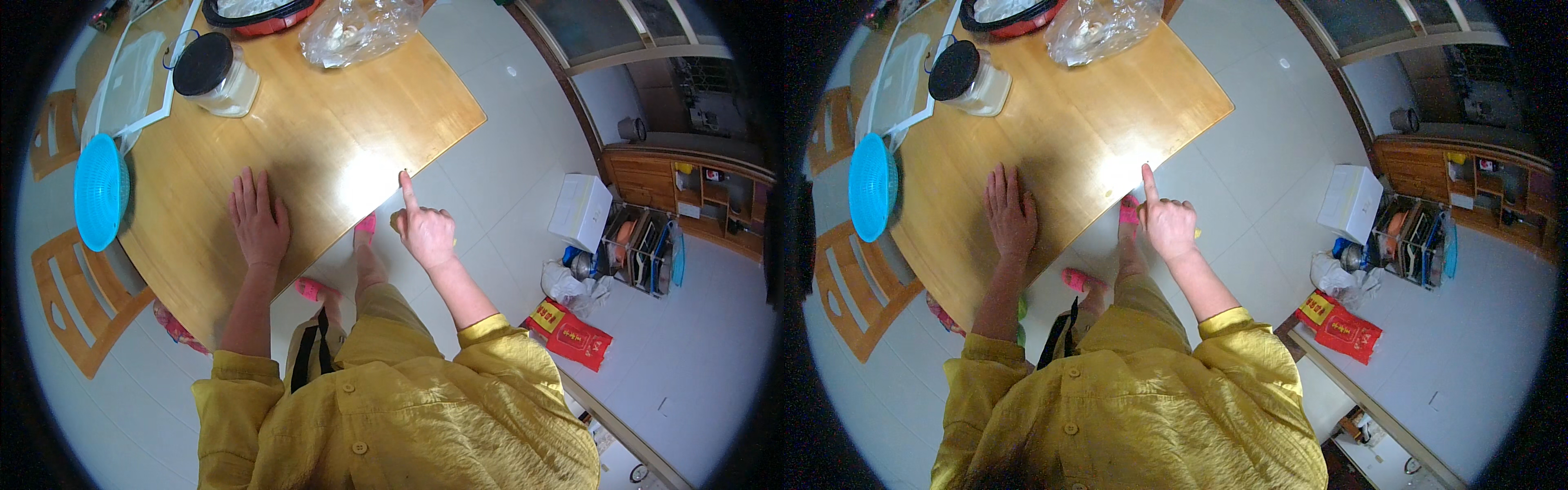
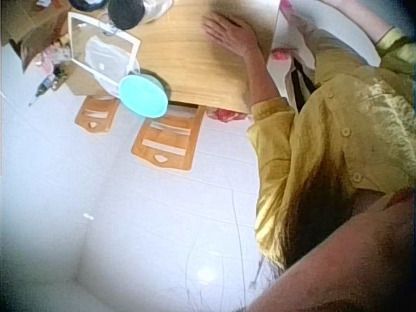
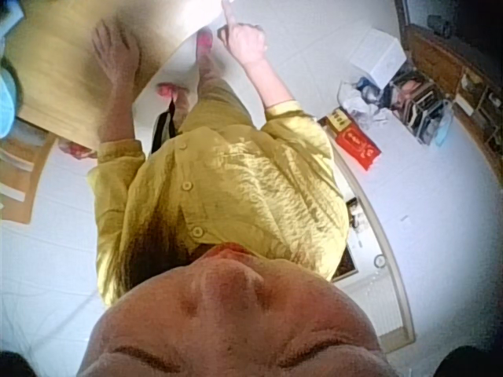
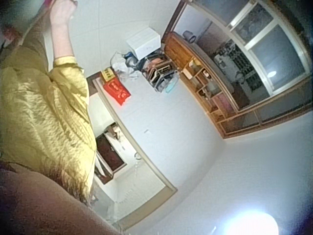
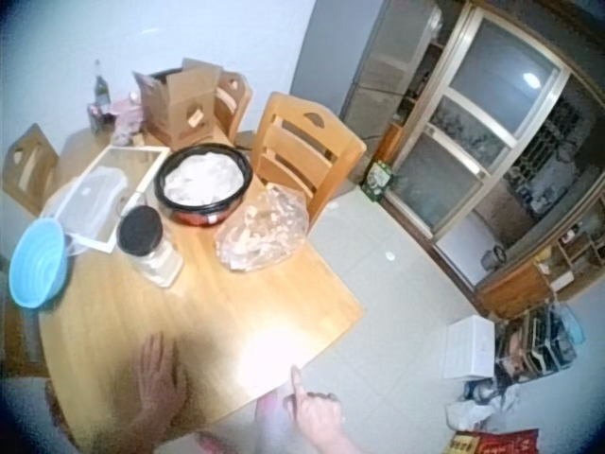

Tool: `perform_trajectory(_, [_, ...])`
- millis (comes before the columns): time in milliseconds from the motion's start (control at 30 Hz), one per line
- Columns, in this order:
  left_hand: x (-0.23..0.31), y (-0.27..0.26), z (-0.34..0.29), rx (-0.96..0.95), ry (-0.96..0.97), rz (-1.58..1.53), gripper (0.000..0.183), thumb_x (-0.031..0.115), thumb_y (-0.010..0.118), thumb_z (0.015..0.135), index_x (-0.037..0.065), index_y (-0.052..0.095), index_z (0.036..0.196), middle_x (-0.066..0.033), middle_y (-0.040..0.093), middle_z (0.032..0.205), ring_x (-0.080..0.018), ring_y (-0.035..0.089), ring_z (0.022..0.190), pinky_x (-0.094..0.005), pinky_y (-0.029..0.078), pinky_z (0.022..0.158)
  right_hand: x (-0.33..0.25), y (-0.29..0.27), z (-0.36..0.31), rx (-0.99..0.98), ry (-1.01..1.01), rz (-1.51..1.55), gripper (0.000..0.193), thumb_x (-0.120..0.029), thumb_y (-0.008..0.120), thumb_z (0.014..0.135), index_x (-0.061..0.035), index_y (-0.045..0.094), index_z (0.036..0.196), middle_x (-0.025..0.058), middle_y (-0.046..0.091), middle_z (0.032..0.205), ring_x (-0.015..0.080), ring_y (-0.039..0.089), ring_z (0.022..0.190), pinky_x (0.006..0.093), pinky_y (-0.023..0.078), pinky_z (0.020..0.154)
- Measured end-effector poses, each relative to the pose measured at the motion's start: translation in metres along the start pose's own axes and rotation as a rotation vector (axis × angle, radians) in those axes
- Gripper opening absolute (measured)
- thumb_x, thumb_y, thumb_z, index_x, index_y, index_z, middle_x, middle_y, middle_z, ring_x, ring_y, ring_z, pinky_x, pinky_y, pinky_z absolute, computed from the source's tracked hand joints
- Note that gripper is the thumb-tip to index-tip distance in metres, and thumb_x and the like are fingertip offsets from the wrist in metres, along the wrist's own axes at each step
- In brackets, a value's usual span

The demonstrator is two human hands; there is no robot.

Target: The person wipes down a wooden table with a yellow cloth, moving various items including food containers, a water bottle, and a large comb to reach different parts of the surface.

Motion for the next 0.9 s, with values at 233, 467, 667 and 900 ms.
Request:
perform_trajectory(233, [0.001,0.001,0.001,-0.025,-0.008,0.011,0.051,0.023,0.049,0.088,0.007,0.04,0.137,-0.0131,0.032,0.146,-0.0297,0.027,0.137,-0.0435,0.019,0.112,-0.001,-0.003,-0.004,0.012,0.024,-0.001,0.069,-0.021,0.056,0.075,-0.0092,0.036,0.141,0.0048,0.052,0.044,0.0209,0.05,0.036,0.0323,0.046,0.049])
perform_trajectory(467, [0.0,0.0,0.0,-0.008,-0.005,-0.009,0.052,0.022,0.048,0.088,0.008,0.039,0.137,-0.0133,0.032,0.146,-0.0311,0.028,0.136,-0.0445,0.019,0.112,-0.001,-0.009,-0.001,0.018,0.027,-0.011,0.065,-0.02,0.055,0.077,-0.0092,0.04,0.139,0.0061,0.052,0.044,0.0214,0.051,0.036,0.0321,0.047,0.05])
perform_trajectory(667, [0.001,0.0,-0.001,-0.02,-0.004,-0.017,0.051,0.022,0.048,0.089,0.009,0.039,0.137,-0.0146,0.032,0.146,-0.0326,0.029,0.135,-0.0457,0.02,0.112,-0.003,-0.013,-0.008,0.001,0.058,-0.003,0.061,-0.021,0.057,0.077,-0.0094,0.045,0.135,0.0053,0.053,0.045,0.0191,0.05,0.036,0.0313,0.045,0.049])
perform_trajectory(900, [0.002,0.002,0.002,-0.033,-0.013,-0.046,0.051,0.023,0.048,0.089,0.009,0.039,0.137,-0.0147,0.033,0.146,-0.033,0.029,0.135,-0.047,0.021,0.111,-0.004,-0.016,-0.005,-0.009,0.043,-0.043,0.063,-0.021,0.058,0.078,-0.009,0.042,0.137,0.0051,0.054,0.046,0.0189,0.052,0.038,0.0305,0.045,0.05])
Point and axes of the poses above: each hand's wrist, its own z-axis towards the middle knuckle, its own y-axis out of the palm, x = y × z, the point moved 6 cm from there along z, towards the middle knuckle
